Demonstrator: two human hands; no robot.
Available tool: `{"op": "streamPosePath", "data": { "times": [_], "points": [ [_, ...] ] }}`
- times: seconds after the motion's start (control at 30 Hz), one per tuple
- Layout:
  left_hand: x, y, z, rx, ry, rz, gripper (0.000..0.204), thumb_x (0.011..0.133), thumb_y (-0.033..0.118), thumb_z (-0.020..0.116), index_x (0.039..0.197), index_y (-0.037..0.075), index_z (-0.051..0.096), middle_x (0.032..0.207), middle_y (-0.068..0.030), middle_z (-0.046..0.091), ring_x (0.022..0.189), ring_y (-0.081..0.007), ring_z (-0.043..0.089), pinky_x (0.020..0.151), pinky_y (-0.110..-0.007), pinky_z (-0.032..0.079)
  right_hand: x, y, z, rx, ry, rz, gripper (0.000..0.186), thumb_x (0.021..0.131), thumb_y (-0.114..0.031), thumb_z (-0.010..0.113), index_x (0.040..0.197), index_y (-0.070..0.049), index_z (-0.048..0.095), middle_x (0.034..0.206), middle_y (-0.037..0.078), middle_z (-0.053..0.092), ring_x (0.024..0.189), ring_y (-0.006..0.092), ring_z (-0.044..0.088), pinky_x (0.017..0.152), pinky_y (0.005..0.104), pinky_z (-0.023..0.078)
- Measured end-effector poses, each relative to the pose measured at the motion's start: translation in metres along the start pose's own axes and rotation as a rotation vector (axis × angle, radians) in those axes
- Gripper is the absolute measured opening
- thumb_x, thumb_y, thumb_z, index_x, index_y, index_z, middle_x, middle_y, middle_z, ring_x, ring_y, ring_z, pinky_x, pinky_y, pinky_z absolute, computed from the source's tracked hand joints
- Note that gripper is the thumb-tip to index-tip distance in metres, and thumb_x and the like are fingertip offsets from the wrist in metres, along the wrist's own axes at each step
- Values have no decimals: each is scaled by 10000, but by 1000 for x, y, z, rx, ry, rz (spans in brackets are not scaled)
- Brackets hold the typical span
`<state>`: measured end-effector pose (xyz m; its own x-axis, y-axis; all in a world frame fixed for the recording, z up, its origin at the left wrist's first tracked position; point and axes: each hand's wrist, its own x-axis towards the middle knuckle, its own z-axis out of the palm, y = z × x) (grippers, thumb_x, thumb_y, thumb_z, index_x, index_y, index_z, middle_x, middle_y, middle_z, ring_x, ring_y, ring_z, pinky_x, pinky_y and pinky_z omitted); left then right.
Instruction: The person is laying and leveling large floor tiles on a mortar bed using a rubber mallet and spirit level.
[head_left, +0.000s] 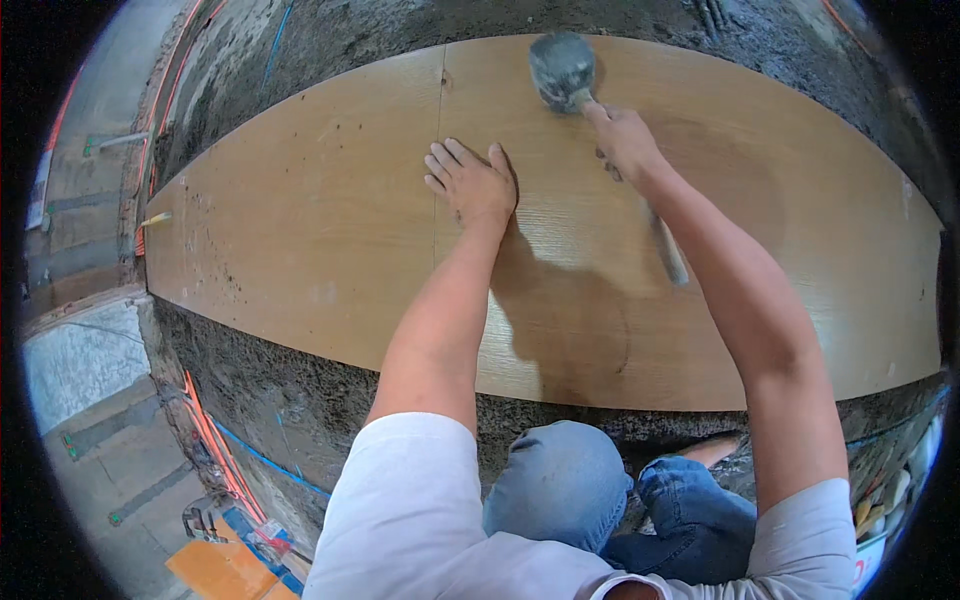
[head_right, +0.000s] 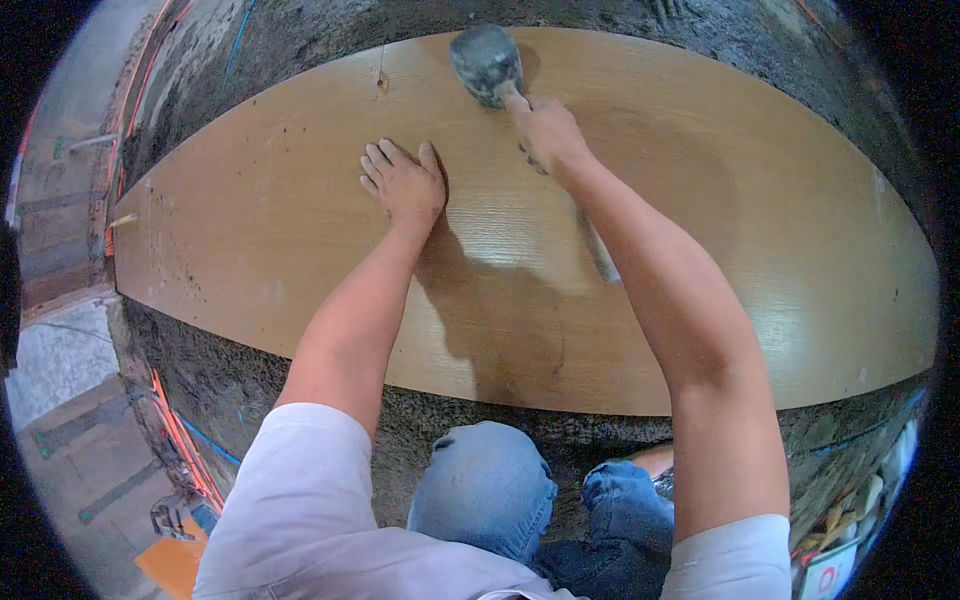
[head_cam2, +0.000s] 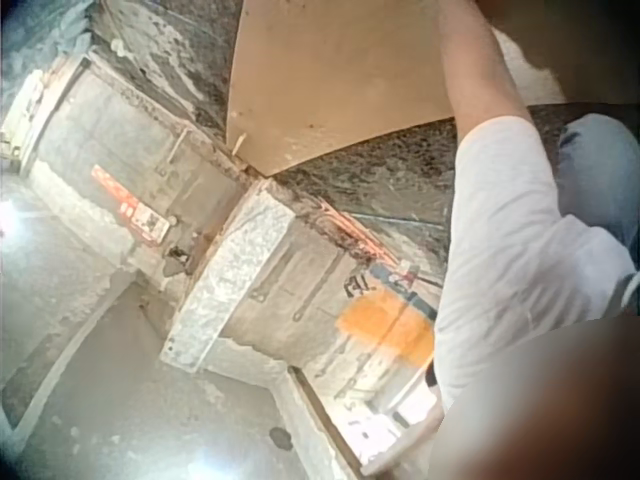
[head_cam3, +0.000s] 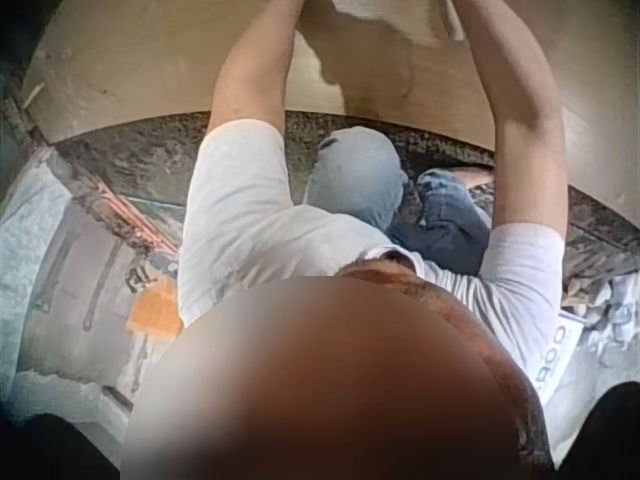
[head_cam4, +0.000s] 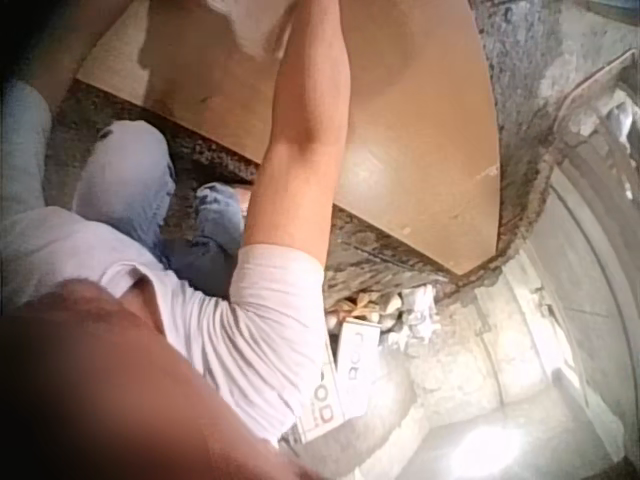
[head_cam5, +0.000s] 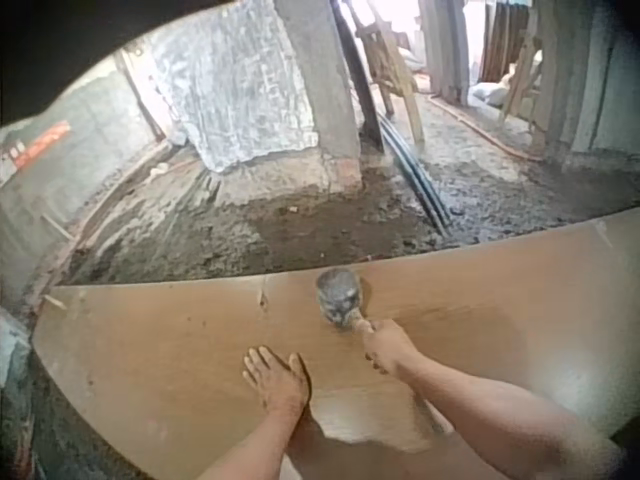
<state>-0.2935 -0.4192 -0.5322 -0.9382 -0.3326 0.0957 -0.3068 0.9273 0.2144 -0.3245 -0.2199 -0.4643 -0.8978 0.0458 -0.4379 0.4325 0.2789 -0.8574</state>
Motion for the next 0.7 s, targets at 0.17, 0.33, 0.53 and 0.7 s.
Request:
{"op": "streamPosePath", "data": {
  "times": [0.17,0.33,0.53,0.7],
  "points": [
    [1,-5,-1,-2,-1,-43,746,926,477,411,1427,-58,270,1504,-242,227,1416,-377,152,1145,-502,88,-23,-9,9,95,29,22,441,919,-430,492,939,-9,624,637,78,570,490,155,534,449,330,434],
    [-3,-4,3,1,1,-26,752,924,482,411,1424,-62,269,1501,-245,230,1413,-381,158,1145,-500,89,-32,4,-3,14,-2,63,438,913,-432,490,983,-24,632,640,65,568,492,147,531,440,325,430],
    [-1,-34,15,1,70,262,753,927,492,424,1392,-87,297,1463,-293,260,1376,-431,213,1125,-517,153,-88,53,-28,-56,-44,97,468,917,-452,495,1081,-36,634,633,38,535,519,121,521,454,313,433],
    [5,-80,-28,73,-147,529,668,954,453,402,1438,8,282,1496,-233,240,1394,-390,183,1138,-478,155,-205,45,-40,-148,-128,63,386,966,-312,484,1207,-31,594,665,18,538,581,86,495,533,265,427]
  ]
}}
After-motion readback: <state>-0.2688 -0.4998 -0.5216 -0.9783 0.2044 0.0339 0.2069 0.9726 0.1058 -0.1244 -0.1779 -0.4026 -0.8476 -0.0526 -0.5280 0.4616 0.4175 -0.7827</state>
